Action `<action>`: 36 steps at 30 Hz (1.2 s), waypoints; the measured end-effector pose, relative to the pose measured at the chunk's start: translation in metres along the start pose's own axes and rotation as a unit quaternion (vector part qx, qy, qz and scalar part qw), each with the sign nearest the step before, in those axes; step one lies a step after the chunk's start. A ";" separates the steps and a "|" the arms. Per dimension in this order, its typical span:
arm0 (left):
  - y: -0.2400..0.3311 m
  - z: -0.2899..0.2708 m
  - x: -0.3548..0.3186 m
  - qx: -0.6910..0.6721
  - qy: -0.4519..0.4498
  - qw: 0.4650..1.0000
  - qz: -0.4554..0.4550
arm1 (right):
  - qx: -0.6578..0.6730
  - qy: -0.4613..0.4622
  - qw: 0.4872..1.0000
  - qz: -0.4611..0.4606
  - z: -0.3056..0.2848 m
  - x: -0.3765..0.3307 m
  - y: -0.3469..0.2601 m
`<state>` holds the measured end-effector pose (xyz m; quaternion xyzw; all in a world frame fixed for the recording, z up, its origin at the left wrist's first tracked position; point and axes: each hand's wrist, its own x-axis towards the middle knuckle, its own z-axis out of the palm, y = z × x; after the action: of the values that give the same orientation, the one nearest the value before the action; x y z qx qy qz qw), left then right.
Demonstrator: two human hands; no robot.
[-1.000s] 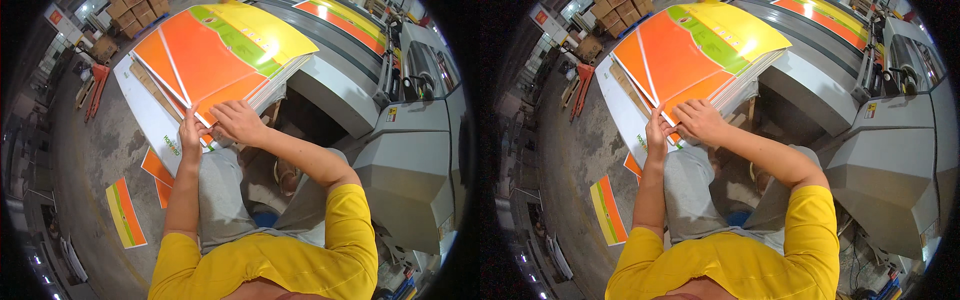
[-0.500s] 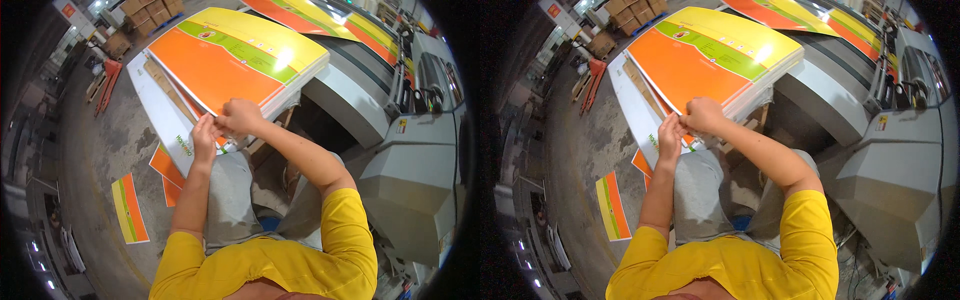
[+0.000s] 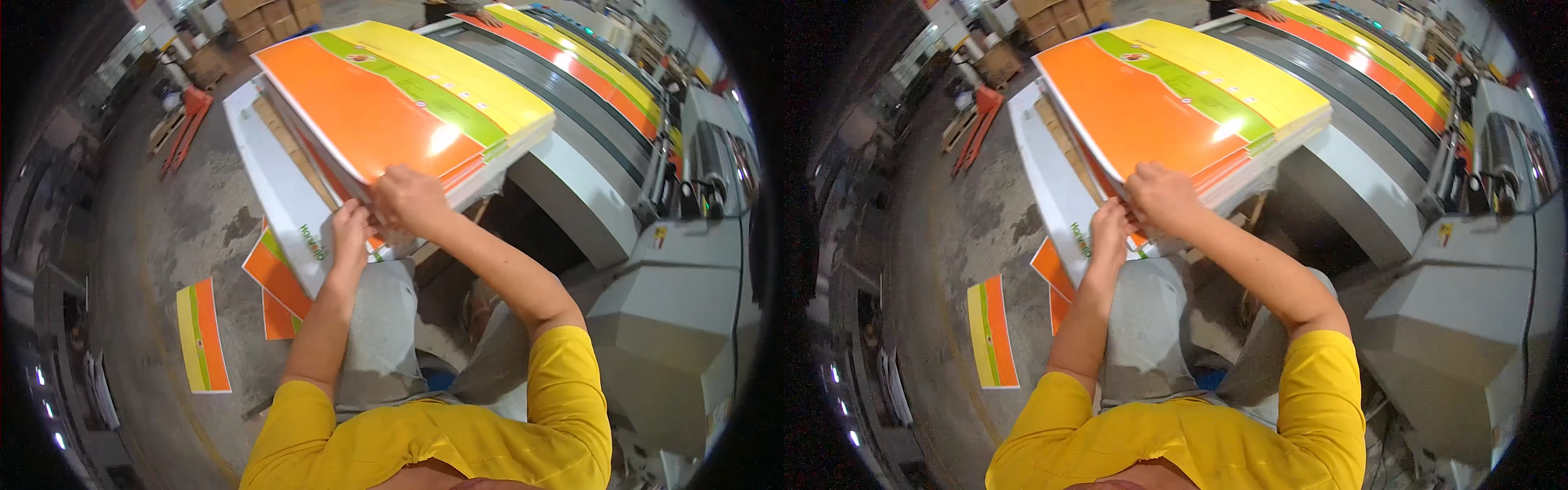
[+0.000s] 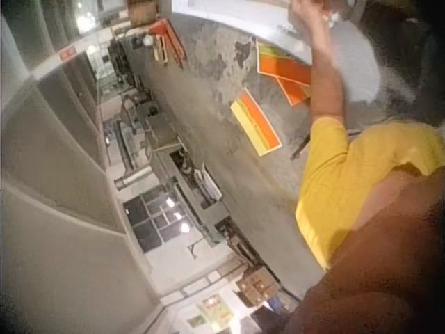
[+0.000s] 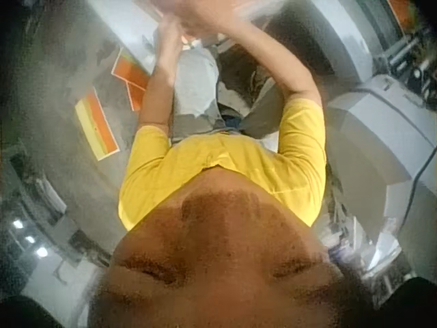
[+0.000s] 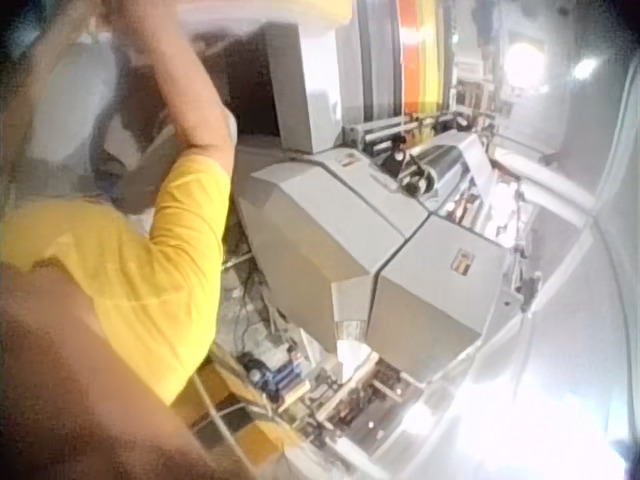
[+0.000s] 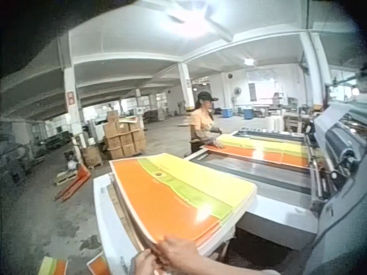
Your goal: Sorting and inspecting stacks of printed packaging material in a factory setting.
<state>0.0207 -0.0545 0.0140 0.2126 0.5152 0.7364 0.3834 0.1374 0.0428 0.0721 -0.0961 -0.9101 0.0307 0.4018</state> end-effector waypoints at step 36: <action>0.040 -0.017 -0.003 0.630 -0.227 0.632 0.391 | -0.006 0.025 0.999 -0.033 0.005 -0.014 0.006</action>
<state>-0.0029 -0.0741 0.0452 0.7442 0.6193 0.2424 -0.0622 0.1440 0.0463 0.0575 -0.0691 -0.9028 0.0093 0.4243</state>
